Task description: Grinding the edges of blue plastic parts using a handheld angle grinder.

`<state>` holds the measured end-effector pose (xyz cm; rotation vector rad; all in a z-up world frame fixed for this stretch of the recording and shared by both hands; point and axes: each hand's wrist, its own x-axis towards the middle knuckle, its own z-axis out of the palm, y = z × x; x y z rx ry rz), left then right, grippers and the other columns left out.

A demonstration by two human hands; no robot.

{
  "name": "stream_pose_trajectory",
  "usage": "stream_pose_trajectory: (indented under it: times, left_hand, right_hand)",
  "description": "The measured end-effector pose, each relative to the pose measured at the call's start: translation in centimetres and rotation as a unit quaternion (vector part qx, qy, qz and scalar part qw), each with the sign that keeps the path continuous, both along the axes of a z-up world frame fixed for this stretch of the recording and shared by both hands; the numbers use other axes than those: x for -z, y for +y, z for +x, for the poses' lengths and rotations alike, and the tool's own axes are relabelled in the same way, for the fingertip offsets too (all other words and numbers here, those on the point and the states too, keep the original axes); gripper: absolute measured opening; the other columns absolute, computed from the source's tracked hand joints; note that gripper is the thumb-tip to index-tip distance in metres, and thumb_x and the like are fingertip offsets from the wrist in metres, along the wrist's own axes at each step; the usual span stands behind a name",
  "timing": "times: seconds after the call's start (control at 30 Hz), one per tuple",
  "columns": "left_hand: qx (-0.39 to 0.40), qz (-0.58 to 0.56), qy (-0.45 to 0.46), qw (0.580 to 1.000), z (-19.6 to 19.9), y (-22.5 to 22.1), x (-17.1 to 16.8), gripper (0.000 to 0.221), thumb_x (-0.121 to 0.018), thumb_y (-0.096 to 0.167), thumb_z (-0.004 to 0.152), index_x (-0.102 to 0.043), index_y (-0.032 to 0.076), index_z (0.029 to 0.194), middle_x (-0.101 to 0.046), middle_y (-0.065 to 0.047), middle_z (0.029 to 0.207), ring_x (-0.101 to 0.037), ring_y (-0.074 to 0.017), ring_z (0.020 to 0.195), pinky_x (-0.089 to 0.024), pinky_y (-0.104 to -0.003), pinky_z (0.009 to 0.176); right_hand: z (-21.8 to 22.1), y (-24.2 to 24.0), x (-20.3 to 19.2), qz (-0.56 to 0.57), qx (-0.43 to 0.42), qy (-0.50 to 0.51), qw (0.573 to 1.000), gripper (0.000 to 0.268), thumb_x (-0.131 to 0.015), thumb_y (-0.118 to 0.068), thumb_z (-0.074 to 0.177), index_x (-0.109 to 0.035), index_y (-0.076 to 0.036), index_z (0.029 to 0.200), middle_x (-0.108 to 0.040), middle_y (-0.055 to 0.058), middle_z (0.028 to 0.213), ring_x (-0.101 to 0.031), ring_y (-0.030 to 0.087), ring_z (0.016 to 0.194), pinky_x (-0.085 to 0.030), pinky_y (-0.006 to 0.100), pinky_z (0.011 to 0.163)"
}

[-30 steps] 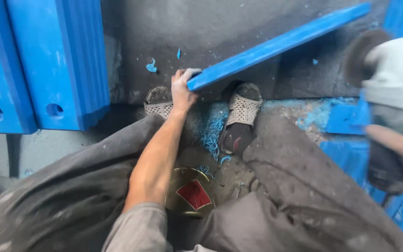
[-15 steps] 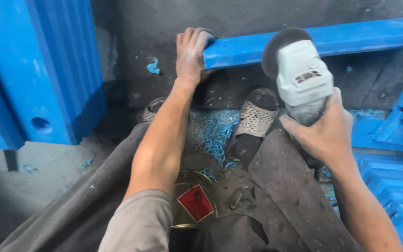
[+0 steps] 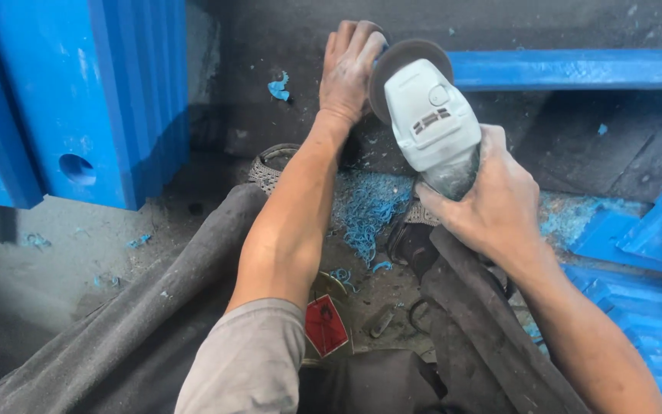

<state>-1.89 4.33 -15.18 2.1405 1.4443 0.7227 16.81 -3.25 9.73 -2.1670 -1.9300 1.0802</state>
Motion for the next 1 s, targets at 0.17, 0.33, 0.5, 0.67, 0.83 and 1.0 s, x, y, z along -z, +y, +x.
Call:
stream_pose_trajectory:
  times: [0.17,0.33,0.5,0.67,0.83,1.0]
  left_hand:
    - [0.006,0.007,0.008,1.0,0.3,0.2,-0.6,0.047,-0.081,0.028,0.067,-0.059,0.013,0.106,-0.058,-0.004,0.12,-0.052,-0.027,0.117,-0.044,-0.041,0.1]
    - [0.013,-0.011,-0.016,1.0,0.2,0.3,-1.8,0.058,-0.088,0.035,0.062,-0.057,0.013,0.106,-0.058,-0.006,0.119,-0.051,-0.0293,0.114,-0.043,-0.043,0.098]
    - [0.013,-0.012,0.027,0.999,0.0,0.3,-1.8,0.058,-0.087,0.031,0.06,-0.059,0.012,0.107,-0.058,-0.004,0.12,-0.052,-0.0291,0.117,-0.043,-0.043,0.099]
    - [0.032,-0.023,0.074,0.996,-0.8,0.1,-1.0,0.069,-0.081,0.028,0.049,-0.063,0.011,0.113,-0.06,-0.007,0.124,-0.052,-0.0323,0.116,-0.044,-0.043,0.097]
    - [0.04,-0.057,-0.028,0.997,-0.9,0.7,-2.9,0.065,-0.093,0.043,0.063,-0.062,0.008,0.108,-0.06,-0.01,0.119,-0.051,-0.0341,0.11,-0.043,-0.045,0.094]
    - [0.022,-0.023,0.018,0.999,-0.5,0.7,-3.8,0.056,-0.091,0.034,0.059,-0.058,0.009,0.097,-0.059,-0.009,0.11,-0.052,-0.0334,0.107,-0.043,-0.046,0.093]
  right_hand:
    - [4.0,-1.3,-0.2,-0.014,0.044,-0.001,0.999,0.072,-0.09,-0.035,0.079,-0.05,0.001,0.126,-0.071,0.023,0.111,-0.073,0.038,0.102,-0.057,0.046,0.086]
    - [9.6,-3.4,-0.1,0.013,0.104,-0.068,0.992,0.071,-0.092,-0.032,0.086,-0.048,0.005,0.128,-0.071,0.024,0.119,-0.074,0.035,0.112,-0.057,0.044,0.094]
    - [7.5,-3.2,0.2,0.006,0.118,-0.069,0.991,0.074,-0.092,-0.038,0.085,-0.05,0.004,0.129,-0.072,0.024,0.116,-0.074,0.037,0.109,-0.058,0.046,0.091]
    - [1.7,-0.5,-0.2,-0.004,0.065,-0.014,0.998,0.076,-0.09,-0.037,0.073,-0.053,0.0,0.128,-0.071,0.023,0.112,-0.072,0.04,0.099,-0.057,0.048,0.084]
    - [6.5,-1.8,0.4,0.005,0.097,0.003,0.995,0.077,-0.088,-0.036,0.074,-0.051,0.001,0.13,-0.072,0.022,0.109,-0.073,0.039,0.099,-0.057,0.048,0.085]
    - [16.9,-4.6,0.1,0.055,0.193,-0.029,0.979,0.07,-0.09,-0.029,0.086,-0.051,0.003,0.135,-0.072,0.019,0.124,-0.072,0.029,0.116,-0.057,0.043,0.1]
